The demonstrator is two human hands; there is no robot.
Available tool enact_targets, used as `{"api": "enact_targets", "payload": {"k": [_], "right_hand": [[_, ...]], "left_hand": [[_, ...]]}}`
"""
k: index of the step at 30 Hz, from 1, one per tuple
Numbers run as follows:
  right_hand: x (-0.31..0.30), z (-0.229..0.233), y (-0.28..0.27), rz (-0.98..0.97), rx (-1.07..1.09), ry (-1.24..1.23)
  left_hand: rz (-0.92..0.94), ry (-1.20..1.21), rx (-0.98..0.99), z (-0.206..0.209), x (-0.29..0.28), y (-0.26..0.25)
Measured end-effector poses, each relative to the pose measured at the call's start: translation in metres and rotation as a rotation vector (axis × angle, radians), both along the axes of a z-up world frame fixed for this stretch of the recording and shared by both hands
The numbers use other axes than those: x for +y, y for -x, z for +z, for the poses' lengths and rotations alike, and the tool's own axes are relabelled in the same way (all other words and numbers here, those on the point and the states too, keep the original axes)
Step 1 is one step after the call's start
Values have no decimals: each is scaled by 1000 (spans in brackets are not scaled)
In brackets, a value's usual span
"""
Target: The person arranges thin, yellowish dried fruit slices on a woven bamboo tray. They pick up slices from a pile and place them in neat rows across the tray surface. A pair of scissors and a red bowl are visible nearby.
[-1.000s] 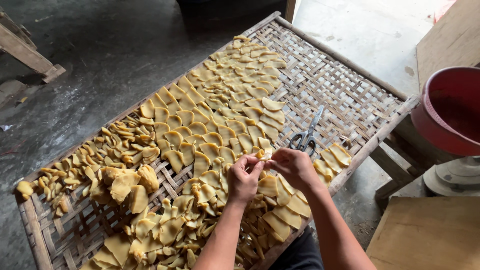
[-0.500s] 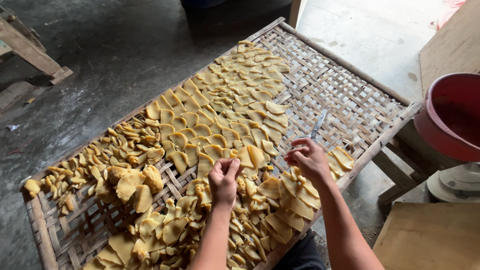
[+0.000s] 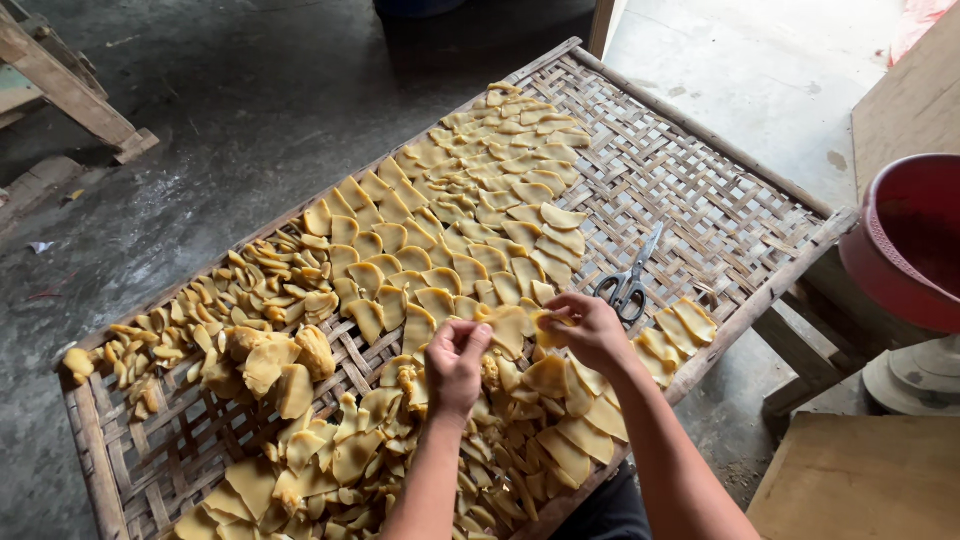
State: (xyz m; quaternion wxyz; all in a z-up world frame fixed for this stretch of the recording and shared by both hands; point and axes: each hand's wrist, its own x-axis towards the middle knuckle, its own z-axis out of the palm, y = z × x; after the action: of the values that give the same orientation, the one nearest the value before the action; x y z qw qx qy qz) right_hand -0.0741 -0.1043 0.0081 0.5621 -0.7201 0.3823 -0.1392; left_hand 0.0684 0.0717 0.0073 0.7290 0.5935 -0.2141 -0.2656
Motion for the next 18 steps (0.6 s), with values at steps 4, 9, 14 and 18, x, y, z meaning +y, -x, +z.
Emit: {"api": "enact_targets", "payload": {"k": [4,9,14,18], "right_hand": [[8,20,-13,22,191,-46],[39,45,-25,229,375,540],[43,48,-15,56,232,587],[35,32,0,128,2,443]], "left_hand": [[158,24,81,0,2,-10],[105,53,93,2,5,-7],[45,-34,100,4,-7,9],[-33,59,153,3,-18,13]]}}
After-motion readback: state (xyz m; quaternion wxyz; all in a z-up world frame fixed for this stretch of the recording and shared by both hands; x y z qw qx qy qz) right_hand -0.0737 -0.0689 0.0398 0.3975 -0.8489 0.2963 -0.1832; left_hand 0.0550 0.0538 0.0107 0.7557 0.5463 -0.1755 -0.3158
